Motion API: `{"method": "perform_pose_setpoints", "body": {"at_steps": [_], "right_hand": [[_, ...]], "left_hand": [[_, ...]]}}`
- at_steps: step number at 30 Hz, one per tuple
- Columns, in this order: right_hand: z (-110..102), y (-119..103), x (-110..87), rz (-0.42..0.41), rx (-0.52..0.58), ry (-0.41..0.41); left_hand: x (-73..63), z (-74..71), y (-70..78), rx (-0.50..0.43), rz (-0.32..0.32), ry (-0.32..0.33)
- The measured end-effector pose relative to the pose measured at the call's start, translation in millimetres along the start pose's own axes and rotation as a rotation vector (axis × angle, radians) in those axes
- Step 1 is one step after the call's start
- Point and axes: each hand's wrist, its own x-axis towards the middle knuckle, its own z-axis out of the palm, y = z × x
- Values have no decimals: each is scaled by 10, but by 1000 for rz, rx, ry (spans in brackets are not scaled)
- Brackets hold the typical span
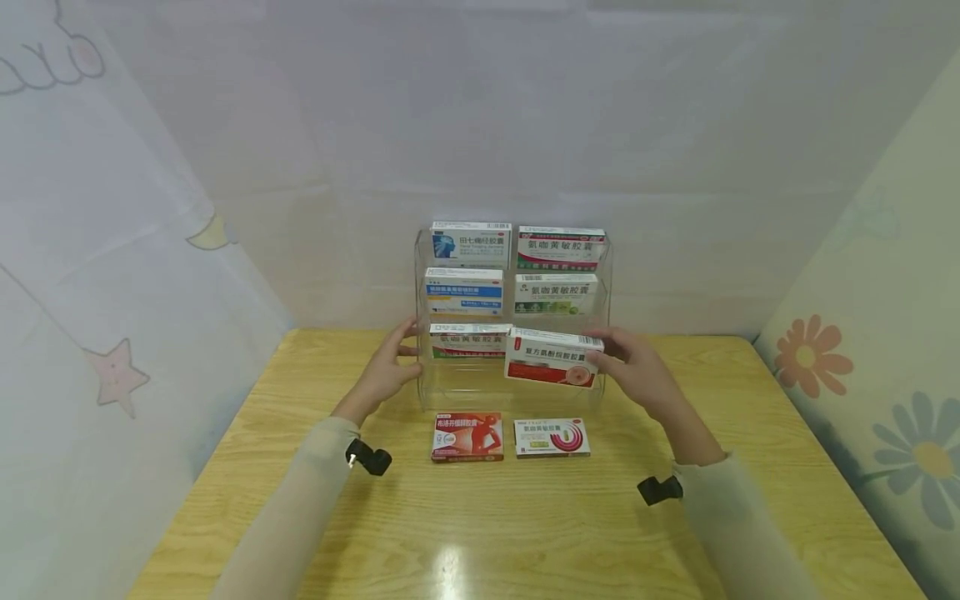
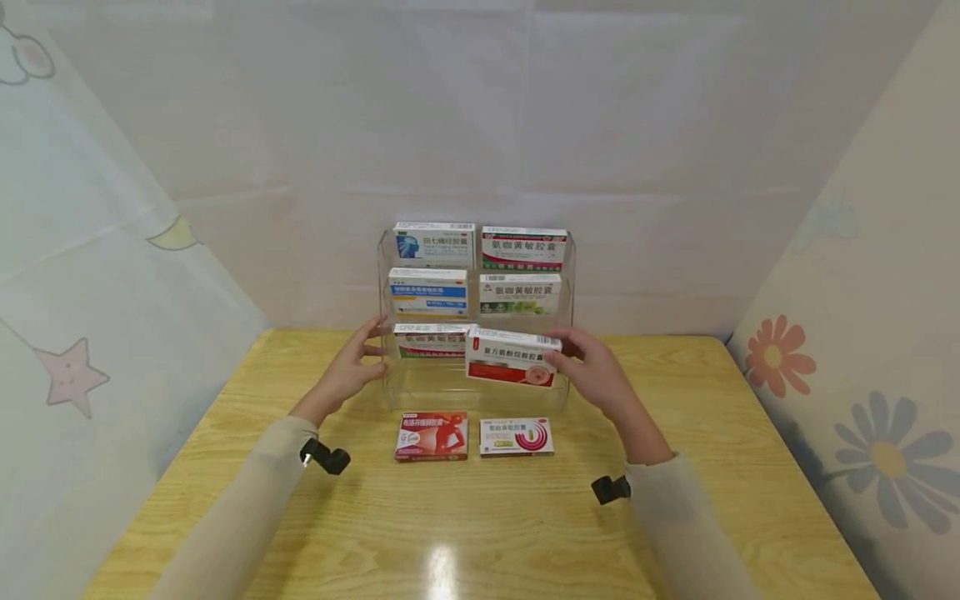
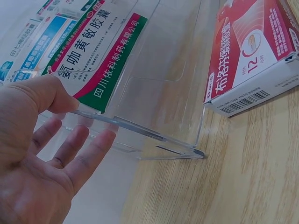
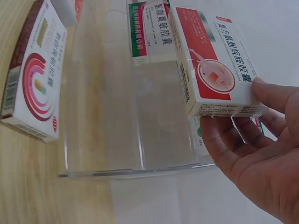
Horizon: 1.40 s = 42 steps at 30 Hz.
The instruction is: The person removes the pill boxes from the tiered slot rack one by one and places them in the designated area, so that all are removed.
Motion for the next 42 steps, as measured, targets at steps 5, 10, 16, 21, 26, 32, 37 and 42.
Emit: {"method": "perform_pose_setpoints", "body": {"at_steps": [5, 10, 16, 21, 26, 32, 37, 42], "right_hand": [[75, 32, -54, 41, 88, -28], [149, 58, -107, 91, 143, -53], [262, 103, -163, 129, 178, -106], [358, 127, -236, 165, 184, -151], [433, 159, -285, 180, 205, -185], [513, 171, -338, 224, 247, -213], [596, 174, -366, 239, 267, -247], [680, 190, -386, 234, 246, -256]], "left_hand": [[-13, 7, 2, 4, 8, 10], [-21, 8, 3, 1, 20, 22], [-25, 3, 33, -8, 17, 28], [-16, 5, 20, -8, 5, 14], [-39, 1, 91, -14, -11, -6], [-15, 12, -8, -3, 6, 9], [-24, 15, 15, 3, 20, 15], [-20, 10, 24, 8, 16, 14]]}}
